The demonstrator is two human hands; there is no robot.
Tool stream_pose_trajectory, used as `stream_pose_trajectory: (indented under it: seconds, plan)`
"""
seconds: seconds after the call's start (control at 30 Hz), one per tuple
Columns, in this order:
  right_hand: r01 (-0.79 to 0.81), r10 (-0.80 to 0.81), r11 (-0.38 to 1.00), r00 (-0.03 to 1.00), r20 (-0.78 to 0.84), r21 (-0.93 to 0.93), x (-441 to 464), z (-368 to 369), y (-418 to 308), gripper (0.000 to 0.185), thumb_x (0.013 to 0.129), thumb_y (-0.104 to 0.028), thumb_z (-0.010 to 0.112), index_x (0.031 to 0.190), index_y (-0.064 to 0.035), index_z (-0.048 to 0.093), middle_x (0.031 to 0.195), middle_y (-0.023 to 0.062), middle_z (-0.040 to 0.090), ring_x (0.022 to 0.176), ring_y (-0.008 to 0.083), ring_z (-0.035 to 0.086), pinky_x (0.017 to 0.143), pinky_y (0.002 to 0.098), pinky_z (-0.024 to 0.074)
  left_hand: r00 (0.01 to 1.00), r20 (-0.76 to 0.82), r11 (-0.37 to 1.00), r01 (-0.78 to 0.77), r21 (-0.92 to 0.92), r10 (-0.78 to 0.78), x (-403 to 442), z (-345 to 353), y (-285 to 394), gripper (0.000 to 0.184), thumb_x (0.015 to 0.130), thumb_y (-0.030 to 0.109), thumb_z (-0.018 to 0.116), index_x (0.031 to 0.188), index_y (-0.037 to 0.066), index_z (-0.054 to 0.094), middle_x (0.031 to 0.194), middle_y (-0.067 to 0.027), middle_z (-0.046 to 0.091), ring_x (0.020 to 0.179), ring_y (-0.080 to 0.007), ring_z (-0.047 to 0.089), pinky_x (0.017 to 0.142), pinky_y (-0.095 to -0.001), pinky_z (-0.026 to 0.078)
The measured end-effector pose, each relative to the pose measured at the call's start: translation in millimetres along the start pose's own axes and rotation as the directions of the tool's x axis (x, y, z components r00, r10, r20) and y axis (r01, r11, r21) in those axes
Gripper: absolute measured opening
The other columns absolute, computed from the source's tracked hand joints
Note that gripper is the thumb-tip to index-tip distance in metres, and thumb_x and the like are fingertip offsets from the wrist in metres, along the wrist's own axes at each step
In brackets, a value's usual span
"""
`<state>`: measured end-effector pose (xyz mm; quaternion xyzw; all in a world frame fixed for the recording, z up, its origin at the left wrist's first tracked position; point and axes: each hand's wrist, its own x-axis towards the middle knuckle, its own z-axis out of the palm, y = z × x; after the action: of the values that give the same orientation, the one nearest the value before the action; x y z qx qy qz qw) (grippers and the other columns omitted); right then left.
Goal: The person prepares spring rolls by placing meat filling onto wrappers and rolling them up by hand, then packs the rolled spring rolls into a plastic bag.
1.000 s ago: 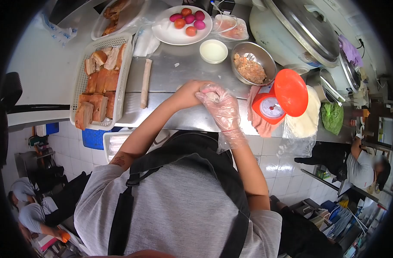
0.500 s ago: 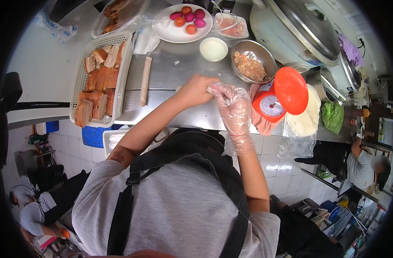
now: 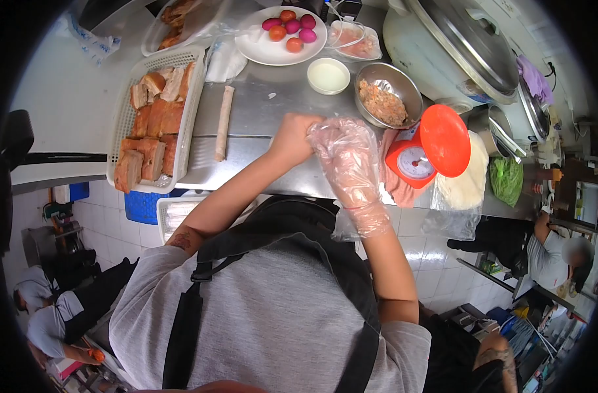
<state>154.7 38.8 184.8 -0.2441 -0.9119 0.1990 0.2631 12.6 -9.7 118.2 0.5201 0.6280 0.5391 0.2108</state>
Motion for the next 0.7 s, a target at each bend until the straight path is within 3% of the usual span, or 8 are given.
stream_pose_trajectory:
  seconds: [0.13, 0.37, 0.43, 0.5, 0.57, 0.63, 0.67, 0.7]
  plan:
    - [0.137, -0.138, 0.964, 0.990, 0.014, -0.226, 6, -5, -16, 0.020, 0.087, -0.020, 0.074, 0.103, -0.0076, 0.078, 0.139, 0.0203, 0.058, 0.126, 0.0410, 0.054, 0.105, 0.0472, 0.0433, 0.999, -0.042, 0.997, -0.014, -0.070, 0.012, 0, -7, -5, 0.012, 0.074, 0.017, 0.077, 0.078, 0.006, 0.074, 0.076, -0.0157, 0.071, 0.069, -0.0338, 0.071, 0.063, -0.0379, 0.054]
    - [0.270, -0.168, 0.902, 0.938, 0.303, -0.337, 29, -15, -33, 0.031, 0.090, -0.032, 0.070, 0.106, -0.0062, 0.076, 0.143, 0.0204, 0.055, 0.137, 0.0424, 0.044, 0.115, 0.0546, 0.0329, 0.997, -0.045, 0.998, -0.058, 0.026, 0.059, -3, -17, -4, 0.009, 0.074, 0.014, 0.075, 0.076, 0.006, 0.073, 0.072, -0.0158, 0.069, 0.067, -0.0333, 0.071, 0.061, -0.0375, 0.053]
    - [0.333, -0.219, 0.907, 0.897, 0.385, -0.259, 40, -14, -29, 0.031, 0.091, -0.032, 0.070, 0.106, -0.0058, 0.077, 0.141, 0.0204, 0.056, 0.136, 0.0400, 0.047, 0.114, 0.0508, 0.0352, 0.998, -0.063, 0.999, -0.011, -0.052, 0.008, -6, -28, -4, 0.008, 0.074, 0.013, 0.073, 0.075, 0.005, 0.071, 0.069, -0.0157, 0.067, 0.064, -0.0324, 0.069, 0.060, -0.0377, 0.053]
    - [0.061, -0.165, 0.970, 0.876, 0.454, 0.235, 51, -12, -2, 0.035, 0.092, -0.033, 0.070, 0.110, -0.0034, 0.075, 0.140, 0.0184, 0.058, 0.135, 0.0340, 0.048, 0.115, 0.0457, 0.0355, 0.997, -0.077, 0.998, 0.000, -0.067, -0.005, -7, -33, -6, 0.010, 0.076, 0.013, 0.072, 0.073, 0.004, 0.069, 0.064, -0.0143, 0.065, 0.058, -0.0294, 0.066, 0.057, -0.0371, 0.051]
    - [-0.239, -0.093, 0.753, 0.883, 0.459, 0.613, 59, 10, 14, 0.040, 0.094, -0.035, 0.070, 0.118, -0.0021, 0.071, 0.139, 0.0156, 0.059, 0.134, 0.0284, 0.049, 0.115, 0.0413, 0.0359, 0.994, -0.106, 1.000, -0.017, -0.008, 0.016, -6, -38, -15, 0.016, 0.080, 0.015, 0.070, 0.070, 0.003, 0.066, 0.058, -0.0117, 0.062, 0.051, -0.0242, 0.061, 0.052, -0.0357, 0.049]
    - [-0.425, 0.052, 0.355, 0.898, 0.436, 0.833, 57, 49, 25, 0.048, 0.095, -0.036, 0.070, 0.128, -0.0020, 0.065, 0.138, 0.0120, 0.059, 0.132, 0.0232, 0.051, 0.115, 0.0378, 0.0364, 0.954, -0.006, 0.911, 0.284, -0.300, -0.300, 4, -59, -22, 0.023, 0.085, 0.019, 0.074, 0.074, 0.002, 0.064, 0.058, -0.0051, 0.059, 0.050, -0.0153, 0.057, 0.048, -0.0319, 0.046]
    - [-0.414, 0.168, 0.362, 0.910, 0.379, 0.835, 54, 76, 17, 0.060, 0.096, -0.038, 0.070, 0.141, -0.0020, 0.054, 0.135, 0.0102, 0.060, 0.129, 0.0191, 0.052, 0.114, 0.0379, 0.0370, 0.899, 0.075, 0.802, 0.420, -0.424, -0.431, 10, -72, -28, 0.026, 0.088, 0.021, 0.075, 0.075, 0.002, 0.063, 0.057, -0.0019, 0.057, 0.049, -0.0108, 0.054, 0.045, -0.0300, 0.044]
    - [-0.359, 0.104, 0.507, 0.928, 0.358, 0.784, 48, 110, 14, 0.059, 0.099, -0.038, 0.066, 0.144, -0.0042, 0.048, 0.127, 0.0090, 0.061, 0.124, 0.0187, 0.054, 0.112, 0.0371, 0.0381, 0.866, 0.086, 0.742, 0.469, -0.479, -0.492, 17, -82, -43, 0.025, 0.088, 0.022, 0.076, 0.078, 0.003, 0.063, 0.058, -0.0017, 0.057, 0.048, -0.0105, 0.054, 0.044, -0.0292, 0.043]
